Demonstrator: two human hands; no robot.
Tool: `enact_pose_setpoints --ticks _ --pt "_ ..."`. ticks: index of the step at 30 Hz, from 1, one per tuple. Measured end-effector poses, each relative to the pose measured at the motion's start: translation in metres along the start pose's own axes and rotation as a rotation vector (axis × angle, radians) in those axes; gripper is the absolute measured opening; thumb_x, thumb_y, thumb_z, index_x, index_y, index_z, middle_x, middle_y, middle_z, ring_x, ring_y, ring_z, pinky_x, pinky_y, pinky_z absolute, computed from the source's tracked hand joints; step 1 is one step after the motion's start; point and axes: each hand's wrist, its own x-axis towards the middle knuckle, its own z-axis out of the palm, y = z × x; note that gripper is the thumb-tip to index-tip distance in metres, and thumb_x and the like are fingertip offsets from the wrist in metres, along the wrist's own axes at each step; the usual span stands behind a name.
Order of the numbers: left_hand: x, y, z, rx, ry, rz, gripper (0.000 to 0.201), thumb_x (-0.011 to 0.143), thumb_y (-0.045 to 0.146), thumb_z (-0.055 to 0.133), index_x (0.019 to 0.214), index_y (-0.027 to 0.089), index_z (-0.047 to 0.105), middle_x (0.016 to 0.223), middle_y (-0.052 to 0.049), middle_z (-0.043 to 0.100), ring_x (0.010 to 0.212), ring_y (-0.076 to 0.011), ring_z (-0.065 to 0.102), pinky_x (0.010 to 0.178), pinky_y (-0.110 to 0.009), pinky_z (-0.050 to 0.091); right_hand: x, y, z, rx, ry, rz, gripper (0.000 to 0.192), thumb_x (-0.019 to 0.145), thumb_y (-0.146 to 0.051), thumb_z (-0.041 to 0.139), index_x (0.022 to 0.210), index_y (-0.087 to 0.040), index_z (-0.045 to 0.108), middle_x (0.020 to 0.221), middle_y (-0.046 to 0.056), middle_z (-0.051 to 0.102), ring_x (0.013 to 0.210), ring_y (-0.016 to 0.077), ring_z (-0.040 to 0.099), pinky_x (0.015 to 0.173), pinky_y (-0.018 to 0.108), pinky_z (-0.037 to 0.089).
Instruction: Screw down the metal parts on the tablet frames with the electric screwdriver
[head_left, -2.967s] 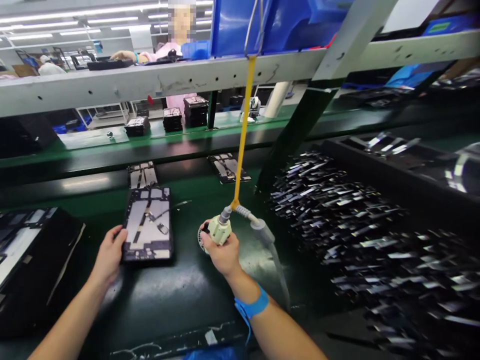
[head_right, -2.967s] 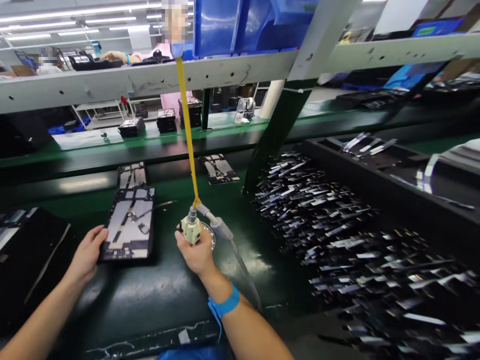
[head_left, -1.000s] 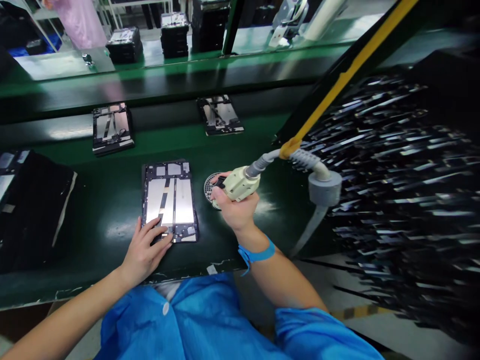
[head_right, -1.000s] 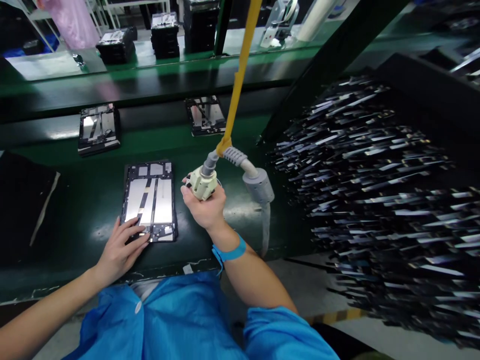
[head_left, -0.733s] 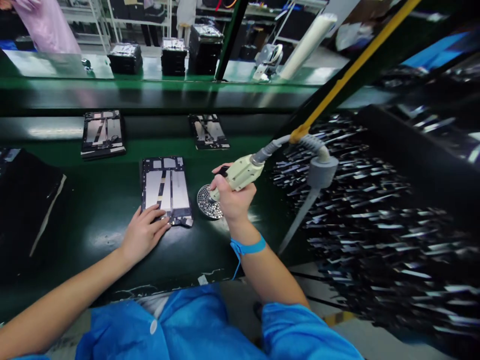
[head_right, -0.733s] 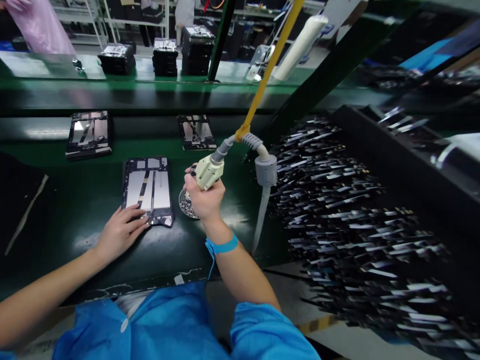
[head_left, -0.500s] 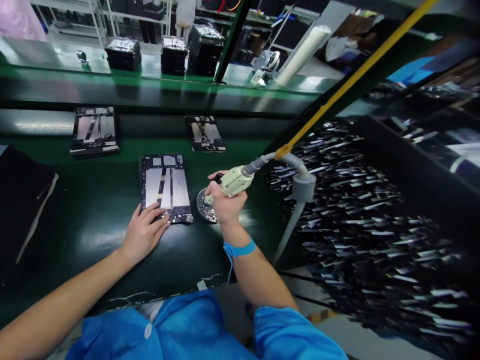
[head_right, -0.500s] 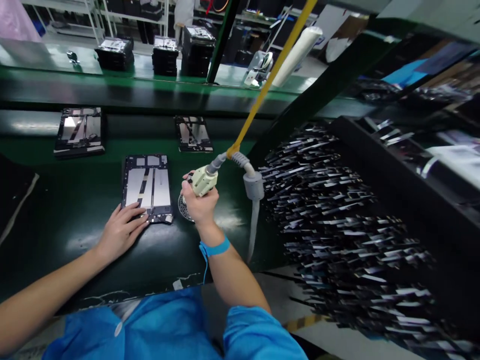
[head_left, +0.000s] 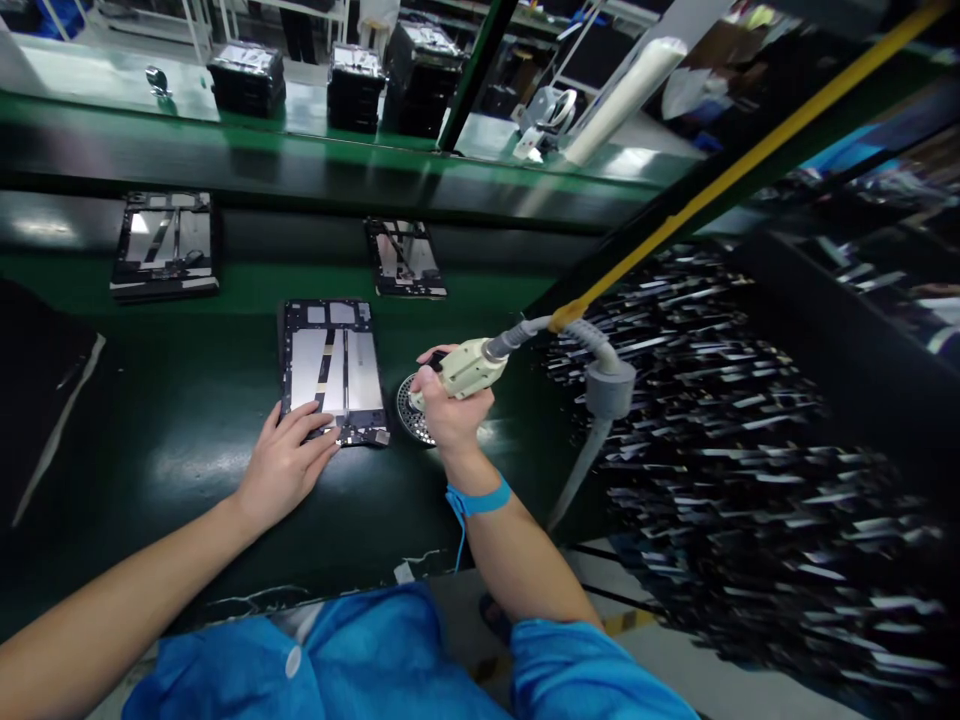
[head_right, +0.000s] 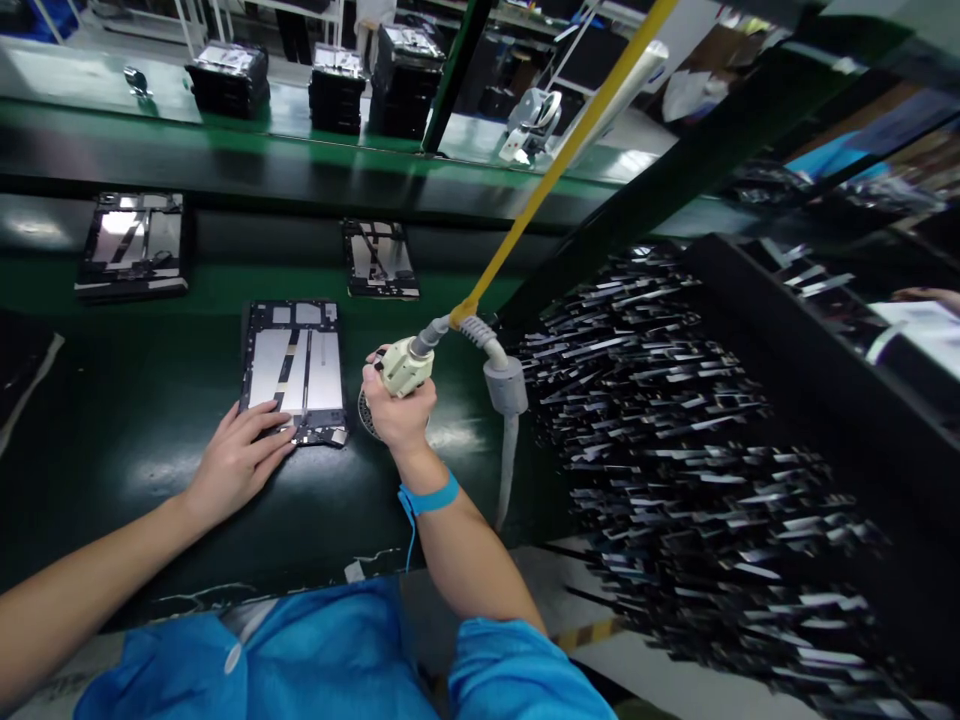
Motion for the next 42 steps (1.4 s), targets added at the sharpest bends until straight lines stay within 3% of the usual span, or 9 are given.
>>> enact_pose_setpoints --ticks 5,9,16,20,24,30,42 --pt "-0.001 -0.001 0.0 -0.018 0.001 -0.008 0.022 0.102 0.023 0.059 0.117 0.025 0.075 0.125 -0.009 0.074 0.131 -0.0314 0.061 0.115 -0.063 0.04 -0.003 0.004 -0.001 -0.002 -0.003 0.023 0.021 0.081 -0.034 0.073 0.094 -0.02 0.065 0.078 0.002 0.071 0.059 0.016 0.067 0.06 0.032 0.059" --pt "-0.001 -0.002 0.001 -0.031 -0.007 -0.016 0.023 0.102 0.022 0.059 0.118 0.026 0.075 0.126 -0.009 0.074 0.132 -0.0311 0.06 0.116 -0.063 0.039 -0.002 0.003 -0.001 0.018 0.002 0.008 0.018 0.081 -0.031 0.073 0.093 -0.02 0.064 0.078 0.002 0.071 0.054 0.0139 0.063 0.056 0.031 0.057" --pt "0.005 -0.001 0.005 -0.034 0.029 -0.023 0.019 0.102 0.024 0.06 0.113 0.024 0.076 0.122 -0.009 0.074 0.128 -0.0304 0.062 0.114 -0.062 0.039 -0.004 -0.028 0.006 0.121 0.007 -0.05 0.013 0.087 -0.028 0.069 0.098 -0.023 0.062 0.086 0.0 0.068 0.051 0.0101 0.061 0.051 0.027 0.053" --pt "0.006 -0.002 0.007 -0.037 0.021 -0.019 0.019 0.102 0.025 0.06 0.114 0.025 0.076 0.124 -0.009 0.074 0.13 -0.03 0.061 0.114 -0.062 0.038 -0.024 -0.042 0.025 0.245 -0.143 -0.054 0.021 0.088 -0.026 0.069 0.107 -0.027 0.059 0.093 -0.001 0.068 0.053 0.0098 0.063 0.05 0.026 0.054" --pt "0.005 -0.003 0.007 -0.033 0.019 -0.01 0.021 0.102 0.024 0.06 0.117 0.026 0.075 0.125 -0.008 0.073 0.131 -0.03 0.061 0.114 -0.062 0.038 -0.043 -0.038 0.041 0.271 -0.272 -0.016 0.023 0.087 -0.024 0.071 0.107 -0.024 0.062 0.097 0.001 0.069 0.06 0.0111 0.065 0.055 0.028 0.057" --pt "0.006 -0.003 0.006 -0.038 0.002 -0.009 0.022 0.102 0.025 0.061 0.119 0.027 0.075 0.125 -0.008 0.073 0.132 -0.0302 0.06 0.115 -0.062 0.038 -0.047 -0.029 0.044 0.239 -0.302 0.009 0.021 0.086 -0.022 0.071 0.105 -0.023 0.064 0.096 0.002 0.067 0.076 0.016 0.069 0.067 0.033 0.062" --pt "0.006 0.001 0.002 -0.04 -0.011 -0.032 0.022 0.102 0.022 0.058 0.116 0.027 0.075 0.127 -0.008 0.073 0.131 -0.0306 0.06 0.116 -0.063 0.037 -0.054 -0.027 0.046 0.261 -0.339 0.038 0.021 0.084 -0.022 0.073 0.103 -0.024 0.064 0.09 0.0 0.069 0.068 0.0139 0.068 0.065 0.031 0.061"
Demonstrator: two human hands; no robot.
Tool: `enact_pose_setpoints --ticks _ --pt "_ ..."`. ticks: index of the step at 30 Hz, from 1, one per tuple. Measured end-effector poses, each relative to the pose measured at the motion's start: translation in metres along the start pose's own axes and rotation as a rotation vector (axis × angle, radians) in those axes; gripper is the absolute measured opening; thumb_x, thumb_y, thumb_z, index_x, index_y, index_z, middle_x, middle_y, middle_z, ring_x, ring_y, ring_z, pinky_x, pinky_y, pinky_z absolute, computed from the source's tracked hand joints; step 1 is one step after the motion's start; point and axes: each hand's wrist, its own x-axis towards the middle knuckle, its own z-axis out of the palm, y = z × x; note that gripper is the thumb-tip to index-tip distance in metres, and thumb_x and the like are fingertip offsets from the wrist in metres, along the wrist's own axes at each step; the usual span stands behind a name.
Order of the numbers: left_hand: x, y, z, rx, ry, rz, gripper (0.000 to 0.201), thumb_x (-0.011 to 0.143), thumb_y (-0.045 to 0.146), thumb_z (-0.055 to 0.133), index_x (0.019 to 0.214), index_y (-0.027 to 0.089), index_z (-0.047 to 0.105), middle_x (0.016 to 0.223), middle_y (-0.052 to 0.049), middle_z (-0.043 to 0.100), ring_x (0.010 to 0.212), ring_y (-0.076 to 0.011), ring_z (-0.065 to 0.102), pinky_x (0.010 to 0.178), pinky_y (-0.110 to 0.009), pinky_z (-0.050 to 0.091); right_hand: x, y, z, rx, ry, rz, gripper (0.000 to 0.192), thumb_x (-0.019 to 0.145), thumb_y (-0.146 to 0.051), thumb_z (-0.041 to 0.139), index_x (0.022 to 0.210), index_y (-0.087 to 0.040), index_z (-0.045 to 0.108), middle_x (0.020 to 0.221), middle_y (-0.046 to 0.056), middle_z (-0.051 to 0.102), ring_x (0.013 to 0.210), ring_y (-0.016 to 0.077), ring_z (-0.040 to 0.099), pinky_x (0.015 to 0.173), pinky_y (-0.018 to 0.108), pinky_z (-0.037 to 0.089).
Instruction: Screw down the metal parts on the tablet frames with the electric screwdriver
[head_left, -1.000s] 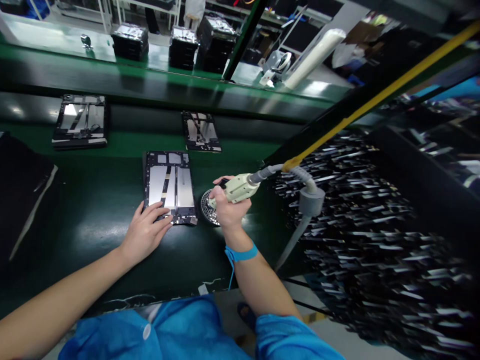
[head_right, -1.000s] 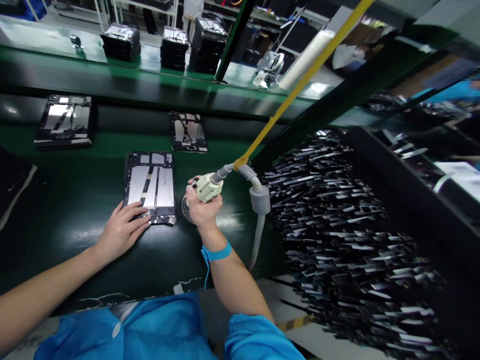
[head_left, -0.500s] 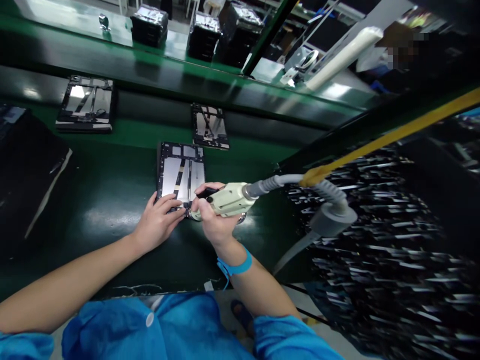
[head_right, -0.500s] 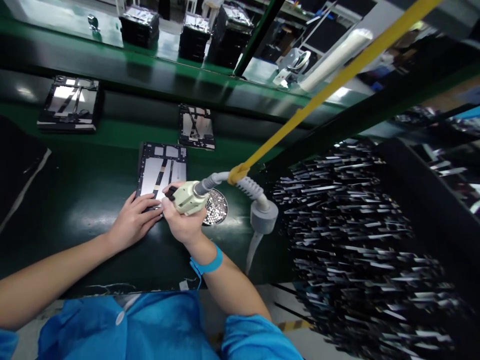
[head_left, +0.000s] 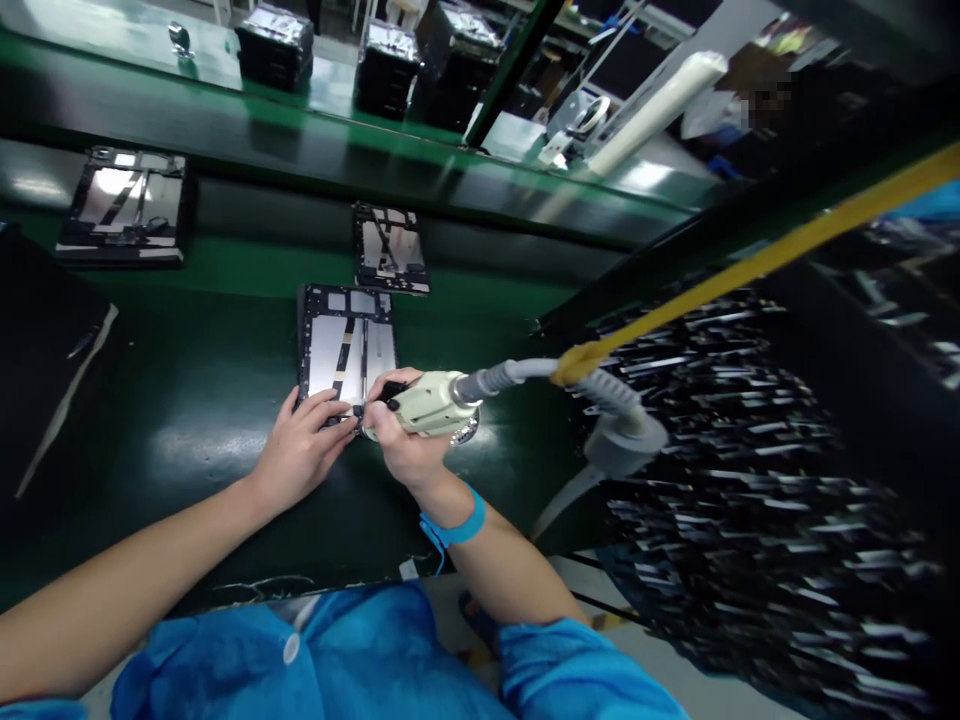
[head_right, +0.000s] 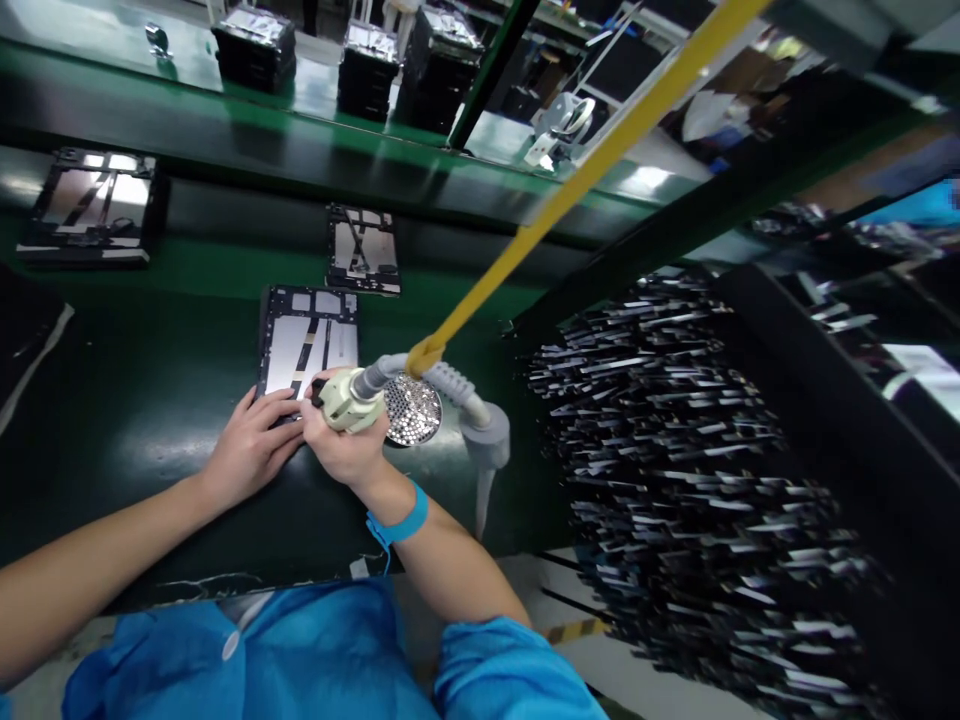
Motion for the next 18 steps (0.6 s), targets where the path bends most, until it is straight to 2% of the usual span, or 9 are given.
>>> enact_pose_setpoints --ticks 3,6,9,12,15,18 --pt "0.0 0.0 -0.001 0.0 0.004 0.002 0.024 0.102 0.02 0.058 0.117 0.027 0.075 0.125 -0.009 0.073 0.131 -0.031 0.061 0.114 -0.063 0.039 0.001 0.0 0.0 -0.002 -0.005 0.003 0.021 0.084 -0.023 0.073 0.103 -0.023 0.066 0.09 0.001 0.07 0.065 0.0134 0.067 0.061 0.029 0.061" --pt "0.0 -0.002 0.0 0.001 0.011 0.013 0.023 0.102 0.022 0.059 0.118 0.026 0.075 0.124 -0.009 0.074 0.13 -0.0309 0.061 0.113 -0.062 0.041 0.008 -0.008 -0.01 0.002 0.028 -0.039 0.022 0.085 -0.024 0.073 0.106 -0.024 0.066 0.095 0.002 0.071 0.059 0.0114 0.065 0.054 0.027 0.058" --pt "0.0 -0.003 0.0 0.007 0.003 0.023 0.021 0.102 0.023 0.06 0.117 0.025 0.074 0.124 -0.009 0.074 0.129 -0.0307 0.062 0.112 -0.062 0.041 0.021 -0.016 -0.032 -0.025 0.198 -0.115 0.019 0.087 -0.026 0.07 0.104 -0.025 0.064 0.092 0.0 0.07 0.054 0.01 0.063 0.049 0.026 0.055" --pt "0.0 -0.004 0.001 0.018 0.003 0.024 0.021 0.103 0.024 0.058 0.116 0.025 0.075 0.125 -0.009 0.073 0.13 -0.0307 0.062 0.112 -0.063 0.041 0.033 -0.012 -0.053 -0.119 0.344 -0.147 0.016 0.086 -0.026 0.071 0.1 -0.023 0.063 0.088 -0.001 0.069 0.053 0.0097 0.063 0.05 0.026 0.054" --pt "-0.001 -0.004 0.001 0.024 0.008 0.026 0.021 0.103 0.023 0.058 0.116 0.024 0.075 0.125 -0.009 0.073 0.13 -0.0306 0.062 0.113 -0.063 0.041 0.036 0.0 -0.063 -0.167 0.352 -0.12 0.015 0.086 -0.026 0.071 0.097 -0.022 0.062 0.084 -0.001 0.069 0.052 0.0098 0.062 0.052 0.027 0.054" --pt "-0.001 -0.004 0.001 0.025 0.005 0.027 0.022 0.103 0.023 0.058 0.117 0.024 0.075 0.125 -0.009 0.073 0.13 -0.0308 0.061 0.113 -0.063 0.041 0.036 0.01 -0.063 -0.223 0.332 -0.094 0.015 0.085 -0.028 0.07 0.096 -0.021 0.062 0.077 -0.002 0.068 0.052 0.0105 0.061 0.051 0.027 0.054"
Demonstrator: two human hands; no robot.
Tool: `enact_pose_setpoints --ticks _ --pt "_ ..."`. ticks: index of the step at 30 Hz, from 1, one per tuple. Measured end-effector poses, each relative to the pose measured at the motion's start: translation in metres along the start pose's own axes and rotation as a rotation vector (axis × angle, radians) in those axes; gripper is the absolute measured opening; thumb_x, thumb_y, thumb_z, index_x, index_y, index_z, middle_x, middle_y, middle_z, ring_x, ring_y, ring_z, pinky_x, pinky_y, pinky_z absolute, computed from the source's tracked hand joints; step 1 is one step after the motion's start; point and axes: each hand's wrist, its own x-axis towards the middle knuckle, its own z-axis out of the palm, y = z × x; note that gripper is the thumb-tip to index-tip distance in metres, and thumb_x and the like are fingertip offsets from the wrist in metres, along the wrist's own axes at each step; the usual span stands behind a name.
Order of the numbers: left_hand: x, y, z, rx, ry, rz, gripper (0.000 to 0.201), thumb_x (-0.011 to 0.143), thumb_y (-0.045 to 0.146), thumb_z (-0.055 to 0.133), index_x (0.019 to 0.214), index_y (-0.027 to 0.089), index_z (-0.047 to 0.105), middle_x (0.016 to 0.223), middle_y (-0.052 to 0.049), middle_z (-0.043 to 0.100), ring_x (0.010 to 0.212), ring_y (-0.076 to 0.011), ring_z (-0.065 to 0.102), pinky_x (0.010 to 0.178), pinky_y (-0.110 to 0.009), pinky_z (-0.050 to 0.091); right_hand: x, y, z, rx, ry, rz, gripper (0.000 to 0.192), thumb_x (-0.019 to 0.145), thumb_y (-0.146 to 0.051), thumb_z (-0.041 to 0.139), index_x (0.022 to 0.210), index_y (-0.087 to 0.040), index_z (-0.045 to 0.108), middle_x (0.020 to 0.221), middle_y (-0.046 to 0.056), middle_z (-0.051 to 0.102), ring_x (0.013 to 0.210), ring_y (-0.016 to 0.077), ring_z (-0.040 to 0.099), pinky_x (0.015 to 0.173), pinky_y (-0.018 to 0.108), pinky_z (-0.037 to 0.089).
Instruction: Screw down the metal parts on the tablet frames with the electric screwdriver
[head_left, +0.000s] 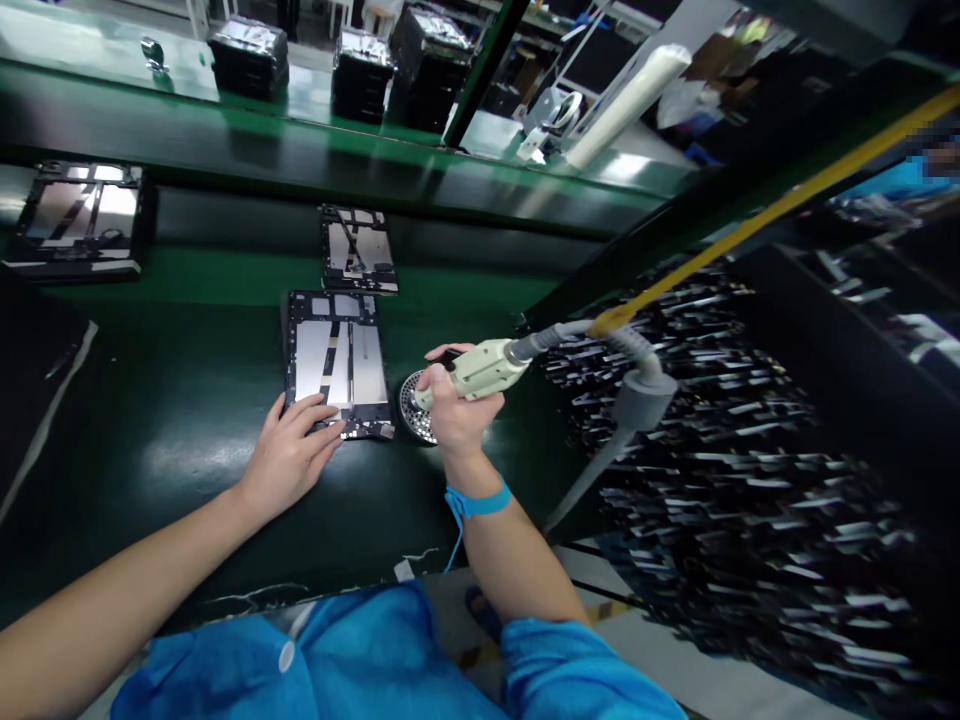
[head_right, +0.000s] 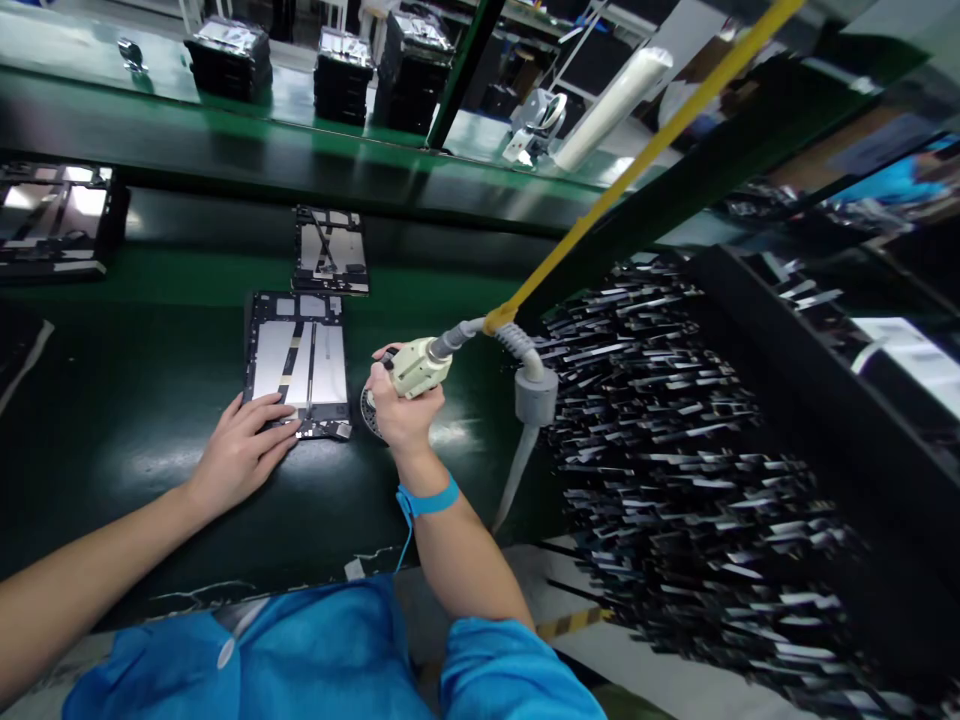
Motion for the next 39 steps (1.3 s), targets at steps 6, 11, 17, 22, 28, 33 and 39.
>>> enact_pose_setpoints --ticks 6,11,17,22,28,33,39 --pt "0.0 0.0 0.0 -0.01 0.001 -0.004 0.023 0.103 0.023 0.058 0.117 0.025 0.075 0.126 -0.009 0.073 0.131 -0.0305 0.061 0.114 -0.064 0.041 0.0 0.001 0.004 -0.012 0.006 0.003 0.012 0.084 -0.025 0.07 0.093 -0.02 0.065 0.082 0.0 0.069 0.052 0.0094 0.061 0.051 0.026 0.053" --pt "0.0 0.0 0.0 -0.032 -0.005 -0.017 0.023 0.102 0.022 0.058 0.118 0.026 0.075 0.126 -0.009 0.073 0.132 -0.0308 0.06 0.114 -0.065 0.04 -0.002 0.002 0.004 0.009 0.007 0.032 0.014 0.083 -0.026 0.072 0.092 -0.019 0.065 0.077 -0.001 0.068 0.051 0.0104 0.06 0.052 0.027 0.054" --pt "0.001 0.001 -0.001 -0.04 -0.001 -0.019 0.024 0.102 0.023 0.058 0.119 0.025 0.075 0.126 -0.009 0.073 0.132 -0.0309 0.06 0.116 -0.064 0.039 0.0 0.0 0.003 -0.014 0.019 0.041 0.014 0.083 -0.027 0.071 0.093 -0.019 0.064 0.079 -0.001 0.069 0.052 0.0106 0.061 0.053 0.027 0.054" --pt "0.001 0.002 -0.001 -0.048 -0.024 -0.036 0.027 0.1 0.028 0.062 0.125 0.022 0.072 0.128 -0.012 0.072 0.133 -0.0325 0.059 0.118 -0.064 0.037 0.0 -0.023 0.011 0.116 0.029 -0.003 0.011 0.087 -0.024 0.07 0.095 -0.022 0.063 0.078 -0.003 0.066 0.05 0.0101 0.06 0.051 0.027 0.051" --pt "0.0 0.0 0.0 -0.062 -0.041 -0.038 0.032 0.098 0.03 0.066 0.128 0.021 0.068 0.131 -0.012 0.071 0.135 -0.032 0.057 0.119 -0.062 0.033 -0.033 -0.04 0.04 0.233 -0.216 0.064 0.024 0.086 -0.027 0.071 0.107 -0.025 0.06 0.096 0.0 0.07 0.055 0.0099 0.063 0.053 0.027 0.056" --pt "0.0 0.0 -0.001 -0.075 -0.075 -0.047 0.033 0.098 0.03 0.065 0.129 0.022 0.067 0.133 -0.012 0.07 0.137 -0.0316 0.055 0.12 -0.062 0.031 -0.048 -0.036 0.054 0.221 -0.302 0.097 0.023 0.086 -0.028 0.072 0.107 -0.025 0.063 0.099 0.003 0.07 0.069 0.015 0.069 0.064 0.033 0.062" --pt "0.001 0.001 -0.002 -0.082 -0.087 -0.06 0.033 0.097 0.026 0.062 0.131 0.024 0.065 0.134 -0.011 0.069 0.139 -0.0311 0.053 0.121 -0.063 0.031 -0.051 -0.035 0.058 0.234 -0.327 0.112 0.022 0.086 -0.029 0.073 0.105 -0.025 0.064 0.098 0.004 0.07 0.078 0.0186 0.071 0.071 0.037 0.064"
